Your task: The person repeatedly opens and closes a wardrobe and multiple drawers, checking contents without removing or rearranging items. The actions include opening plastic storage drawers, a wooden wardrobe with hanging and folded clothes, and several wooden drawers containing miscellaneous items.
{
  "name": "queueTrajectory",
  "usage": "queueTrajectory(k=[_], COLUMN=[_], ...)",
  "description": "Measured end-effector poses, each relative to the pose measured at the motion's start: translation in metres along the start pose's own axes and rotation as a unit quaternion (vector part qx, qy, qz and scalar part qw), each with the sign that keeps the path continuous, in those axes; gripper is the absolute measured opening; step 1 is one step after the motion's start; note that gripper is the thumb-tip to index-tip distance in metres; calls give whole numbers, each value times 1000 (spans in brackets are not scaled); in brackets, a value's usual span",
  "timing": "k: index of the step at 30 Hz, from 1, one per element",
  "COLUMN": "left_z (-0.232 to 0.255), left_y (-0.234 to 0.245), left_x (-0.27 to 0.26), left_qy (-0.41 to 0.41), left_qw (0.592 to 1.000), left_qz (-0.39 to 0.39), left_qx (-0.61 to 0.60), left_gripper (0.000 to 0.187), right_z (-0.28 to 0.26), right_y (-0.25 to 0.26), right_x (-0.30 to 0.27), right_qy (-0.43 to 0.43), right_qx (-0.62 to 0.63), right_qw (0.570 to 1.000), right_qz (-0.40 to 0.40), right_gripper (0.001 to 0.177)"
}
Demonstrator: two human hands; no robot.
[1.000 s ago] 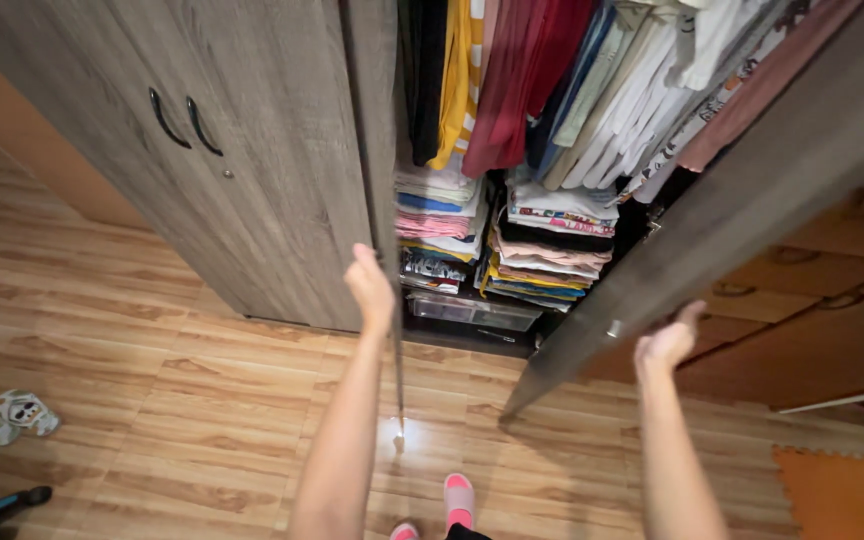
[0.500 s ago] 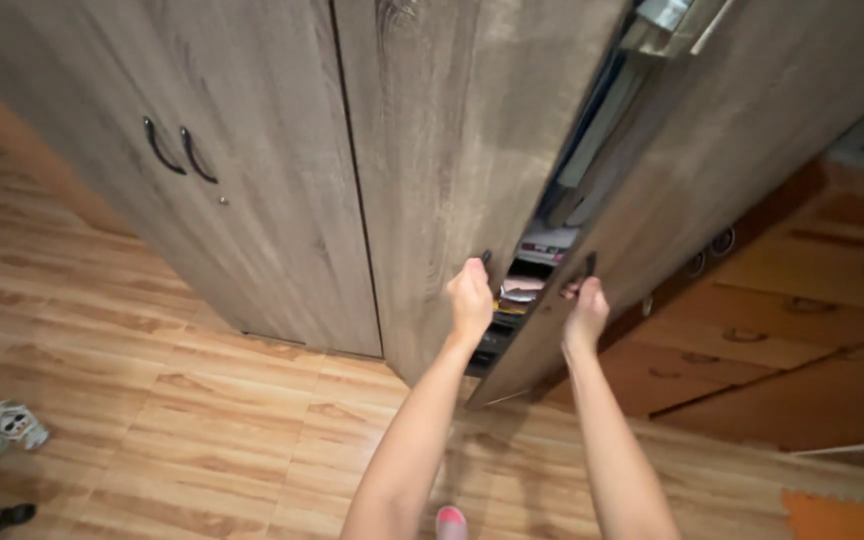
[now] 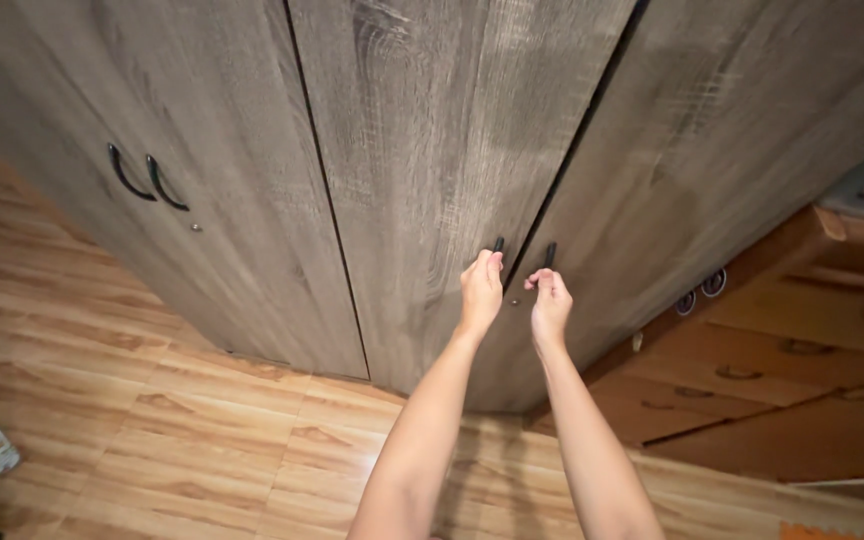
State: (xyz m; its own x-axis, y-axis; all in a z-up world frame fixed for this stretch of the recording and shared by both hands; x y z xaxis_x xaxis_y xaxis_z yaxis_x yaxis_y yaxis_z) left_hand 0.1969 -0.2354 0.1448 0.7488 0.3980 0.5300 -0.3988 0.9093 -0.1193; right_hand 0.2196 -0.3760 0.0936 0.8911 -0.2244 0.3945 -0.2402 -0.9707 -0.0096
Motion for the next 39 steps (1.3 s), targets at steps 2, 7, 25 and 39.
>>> queueTrajectory(k=[2,7,25,39], left_z=[-2,-5,-12,-25], left_y=[-3,-9,-4,414], left_x=[6,16,34,160], left_qy=[2,9,20,-32], left_qw=[1000,1000,997,918], left_qz=[-2,-3,67,377], left_qx=[-4,-13,12,118], left_gripper=[31,31,17,22], right_z=[-1,-8,7,-56], right_y=[-3,-6,-4,-277], right_x=[6,14,30,-74], right_qy=[-1,-4,-2,49], right_qx=[-1,-24,104,-24], right_qw=[1000,999,995,998], right_qz=[-8,-21,0,-12], right_gripper=[39,41,19,32])
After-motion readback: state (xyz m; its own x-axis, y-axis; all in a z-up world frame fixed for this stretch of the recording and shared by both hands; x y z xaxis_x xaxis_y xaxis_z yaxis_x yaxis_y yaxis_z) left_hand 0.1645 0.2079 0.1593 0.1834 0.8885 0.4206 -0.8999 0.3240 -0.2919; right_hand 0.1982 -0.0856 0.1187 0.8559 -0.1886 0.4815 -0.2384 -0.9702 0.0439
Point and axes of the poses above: each hand's wrist, its own x-axis towards the middle knuckle, its own y-axis out of the back of the hand, z = x × y, the point moved 1 cm from there along x, towards the middle knuckle, and after that the axes turned 8 degrees about -x, right-handed, at the moved point
